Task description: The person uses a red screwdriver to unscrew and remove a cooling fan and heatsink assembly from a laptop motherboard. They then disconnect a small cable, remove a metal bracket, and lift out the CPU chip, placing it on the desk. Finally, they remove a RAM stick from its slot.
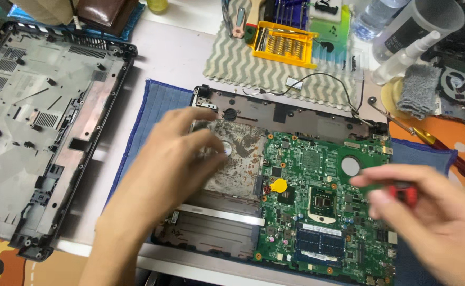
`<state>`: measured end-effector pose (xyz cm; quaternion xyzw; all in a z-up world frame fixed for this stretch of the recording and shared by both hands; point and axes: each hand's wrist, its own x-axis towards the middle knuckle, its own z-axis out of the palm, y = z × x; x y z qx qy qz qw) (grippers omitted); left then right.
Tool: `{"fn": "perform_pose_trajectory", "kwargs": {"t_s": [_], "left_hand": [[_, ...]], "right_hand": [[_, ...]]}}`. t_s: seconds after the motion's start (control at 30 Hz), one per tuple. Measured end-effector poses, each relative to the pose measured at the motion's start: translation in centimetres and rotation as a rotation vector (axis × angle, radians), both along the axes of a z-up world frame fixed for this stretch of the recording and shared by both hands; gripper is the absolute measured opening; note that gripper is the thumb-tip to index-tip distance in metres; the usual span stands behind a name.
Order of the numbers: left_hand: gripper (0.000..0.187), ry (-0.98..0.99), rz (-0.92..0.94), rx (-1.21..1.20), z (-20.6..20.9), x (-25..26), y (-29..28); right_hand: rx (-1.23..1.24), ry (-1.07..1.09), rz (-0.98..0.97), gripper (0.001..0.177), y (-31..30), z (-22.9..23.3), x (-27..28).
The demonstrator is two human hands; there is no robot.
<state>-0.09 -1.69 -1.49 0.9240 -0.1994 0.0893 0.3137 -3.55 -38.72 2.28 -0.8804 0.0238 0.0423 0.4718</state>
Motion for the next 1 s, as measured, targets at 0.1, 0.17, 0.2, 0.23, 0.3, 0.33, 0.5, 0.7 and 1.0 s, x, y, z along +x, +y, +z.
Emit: {"fn": "perform_pose_trajectory", "kwargs": {"t_s": [0.1, 0.17, 0.2, 0.23, 0.3, 0.33, 0.5, 0.7, 1.0], "left_hand": [[0.007, 0.052, -0.086, -0.026, 0.4, -0.5, -1.8], [0.011, 0.037, -0.126, -0.046, 0.3, -0.5, -2.5], [0.015, 0.022, -0.166, -0.065, 0.3, -0.6, -2.8], [0.015, 0.022, -0.163, -0.066, -0.1, -0.6, -2.8], [0.011, -0.036, -0.162, -0.082, -0.9, -0.7, -2.9], [0.011, -0.033, -0.154, -0.084, -0.9, -0.8, -3.0], [0.009, -0.03, -0.171, -0.071, -1.2, -0.7, -3.1], [0.009, -0.014, -0.163, -0.067, -1.5, -0.6, -3.3], [0.019, -0.035, -0.131, -0.055, -1.2, -0.6, -2.8]], "right_hand": [[-0.299, -0.22, 0.347, 0.033, 3.2, 0.3, 1.6], [-0.305, -0.268, 0.46, 0.028, 4.8, -0.6, 2.5], [-0.309, -0.316, 0.575, 0.023, 5.6, -1.1, 3.0], [-0.309, -0.317, 0.578, 0.023, 6.0, -1.5, 3.1], [-0.314, -0.277, 0.675, 0.025, 6.9, -2.1, 3.5], [-0.314, -0.275, 0.684, 0.025, 6.9, -2.2, 3.6], [-0.41, -0.17, 0.687, 0.023, 7.0, -2.4, 3.7], [-0.528, 0.066, 0.633, 0.044, 7.1, -2.7, 3.1], [-0.505, -0.086, 0.594, 0.012, 8.5, -3.3, 3.1]]}}
